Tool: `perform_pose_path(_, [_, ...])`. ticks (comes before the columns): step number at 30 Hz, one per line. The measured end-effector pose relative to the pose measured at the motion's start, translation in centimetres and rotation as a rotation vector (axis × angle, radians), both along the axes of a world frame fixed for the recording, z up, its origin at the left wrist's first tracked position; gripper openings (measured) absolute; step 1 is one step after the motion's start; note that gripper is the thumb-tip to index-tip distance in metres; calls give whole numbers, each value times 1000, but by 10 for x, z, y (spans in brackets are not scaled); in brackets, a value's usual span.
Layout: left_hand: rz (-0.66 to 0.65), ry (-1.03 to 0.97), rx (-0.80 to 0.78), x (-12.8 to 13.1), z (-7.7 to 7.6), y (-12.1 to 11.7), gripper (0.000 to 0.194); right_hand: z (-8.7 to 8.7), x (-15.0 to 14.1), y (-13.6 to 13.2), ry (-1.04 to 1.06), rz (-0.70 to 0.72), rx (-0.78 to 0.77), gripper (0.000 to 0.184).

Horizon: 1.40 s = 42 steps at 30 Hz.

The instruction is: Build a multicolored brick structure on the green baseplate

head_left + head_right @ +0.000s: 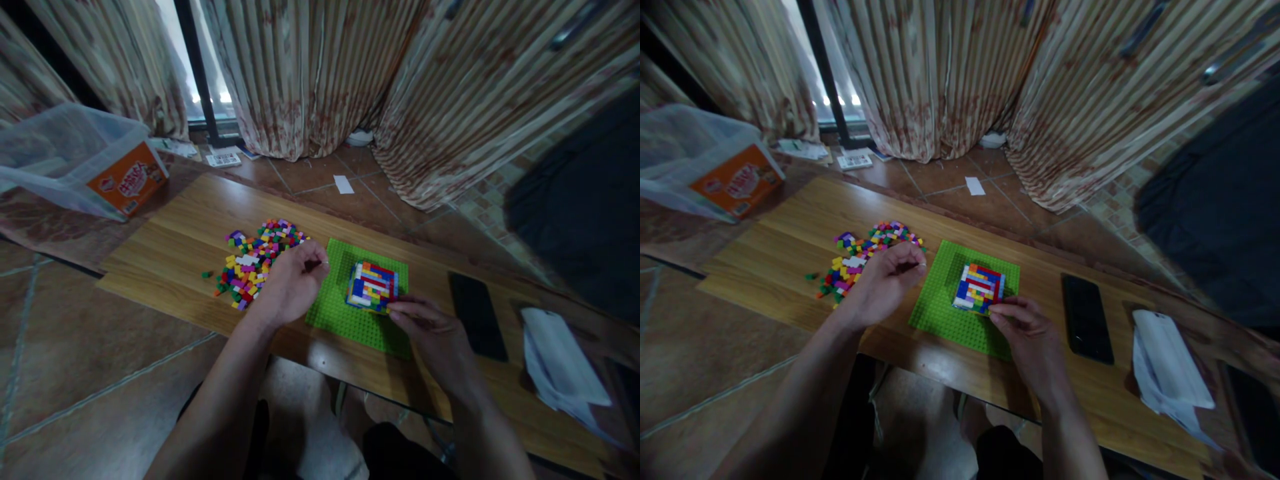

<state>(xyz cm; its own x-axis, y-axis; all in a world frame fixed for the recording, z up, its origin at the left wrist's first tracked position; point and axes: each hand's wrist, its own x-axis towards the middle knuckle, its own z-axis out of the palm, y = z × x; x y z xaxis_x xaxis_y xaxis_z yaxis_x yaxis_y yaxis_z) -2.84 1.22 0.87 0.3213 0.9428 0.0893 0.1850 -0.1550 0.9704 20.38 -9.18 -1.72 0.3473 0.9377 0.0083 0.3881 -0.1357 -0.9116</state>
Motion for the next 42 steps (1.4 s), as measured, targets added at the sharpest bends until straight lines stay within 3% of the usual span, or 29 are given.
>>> perform_pose_path(8, [16, 122, 48, -1, 1, 0, 8, -8, -3, 5, 48, -51, -7, 18])
perform_pose_path(17, [27, 170, 81, -2, 2, -1, 7, -5, -5, 7, 9, -96, -76, 24])
perform_pose_path(31, [-90, 0, 7, 4, -6, -4, 7, -8, -5, 8, 80, -82, -108, 27])
perform_pose_path(36, [-166, -37, -31, 12, -7, -10, 9, 2, 4, 5, 75, -110, -106, 26])
perform_pose_path(40, [-218, -49, -50, 20, -9, -16, 10, 14, 5, 5, 34, -238, 31, 23])
perform_pose_path(42, [-232, -67, -69, 25, -9, -20, 11, 19, -5, 5, 30, -202, 85, 21])
